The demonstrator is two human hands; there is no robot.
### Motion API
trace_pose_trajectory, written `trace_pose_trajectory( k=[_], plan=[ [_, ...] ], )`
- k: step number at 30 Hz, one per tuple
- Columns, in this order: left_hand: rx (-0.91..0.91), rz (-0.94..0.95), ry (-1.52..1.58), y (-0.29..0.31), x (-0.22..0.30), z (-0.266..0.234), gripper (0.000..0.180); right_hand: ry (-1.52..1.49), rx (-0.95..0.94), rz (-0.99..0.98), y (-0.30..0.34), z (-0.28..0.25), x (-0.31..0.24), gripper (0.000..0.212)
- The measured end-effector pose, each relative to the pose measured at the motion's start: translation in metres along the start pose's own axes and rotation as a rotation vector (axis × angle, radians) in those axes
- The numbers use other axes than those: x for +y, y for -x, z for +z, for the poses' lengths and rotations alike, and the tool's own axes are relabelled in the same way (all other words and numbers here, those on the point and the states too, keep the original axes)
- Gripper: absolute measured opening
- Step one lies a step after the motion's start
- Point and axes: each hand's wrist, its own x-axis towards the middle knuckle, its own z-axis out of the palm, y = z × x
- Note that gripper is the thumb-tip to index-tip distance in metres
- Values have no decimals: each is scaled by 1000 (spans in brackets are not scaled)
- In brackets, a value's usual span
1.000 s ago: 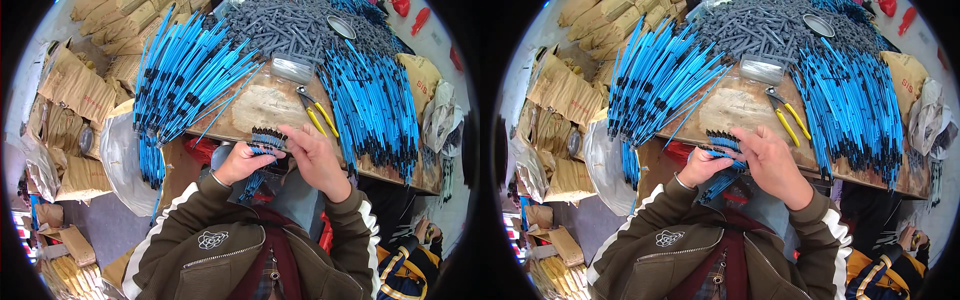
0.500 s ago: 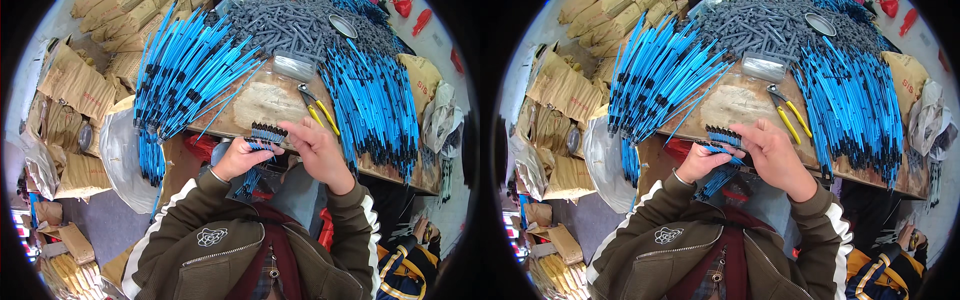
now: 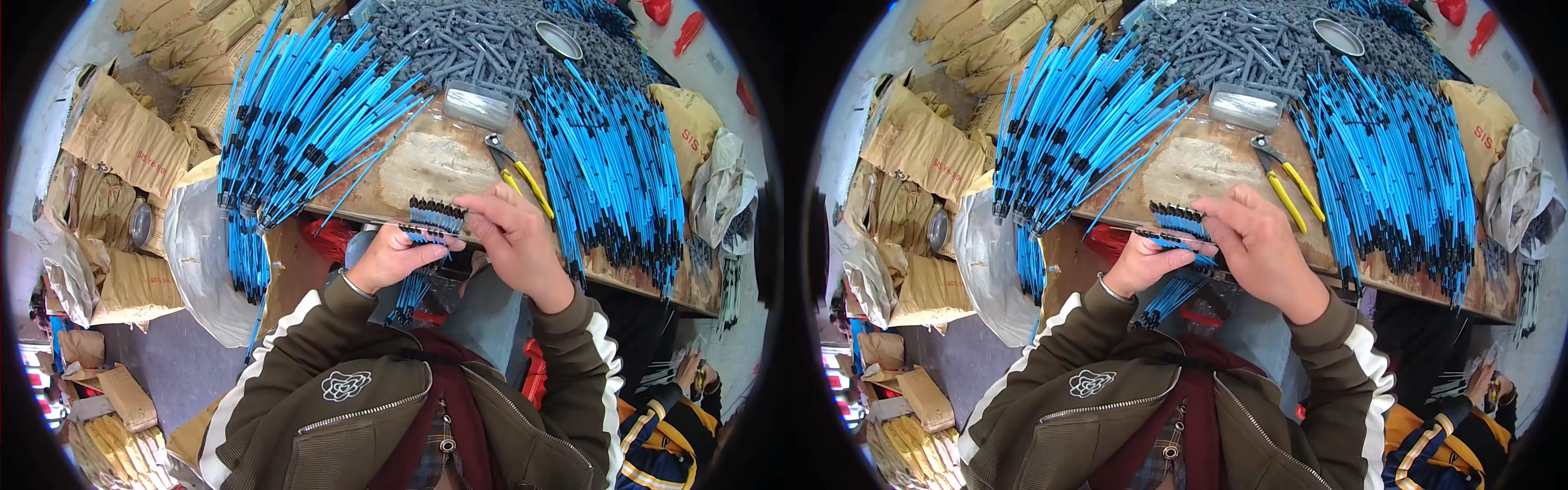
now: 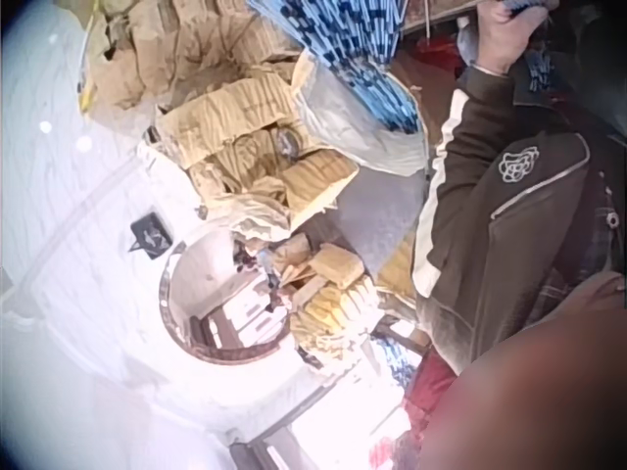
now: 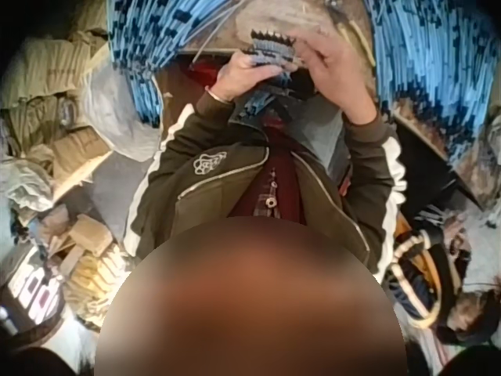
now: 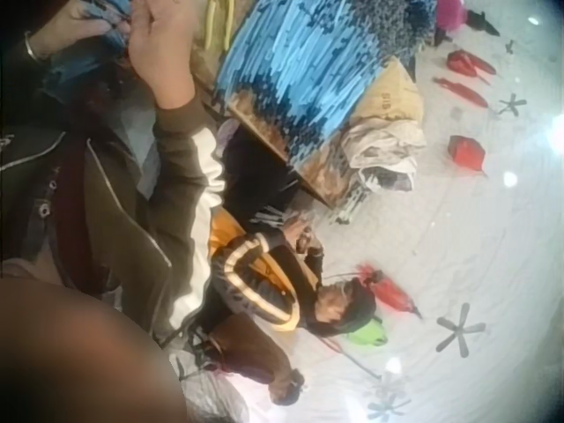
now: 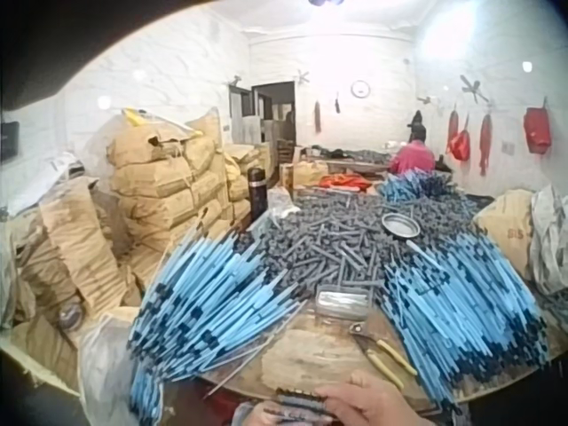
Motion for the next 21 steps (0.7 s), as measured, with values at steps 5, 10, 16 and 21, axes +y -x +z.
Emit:
trace_pose_trajectory(
  k=[5,10,16,21],
  plan=[
    [1,-8,-29,2,3,2,18,-20,-106,89,-4,-4,-10,29],
    [-44,13,-7,-1,-1,2,18,-6,-96,-10,-5,-5,-3,27],
    [-10,-5,-62,1,7,5,18,126,-49,-131,-9,-1,-14,30],
    [10,10,-106,-1,9,9,17,152,14,-149,-5,6,-8,28]
  ],
)
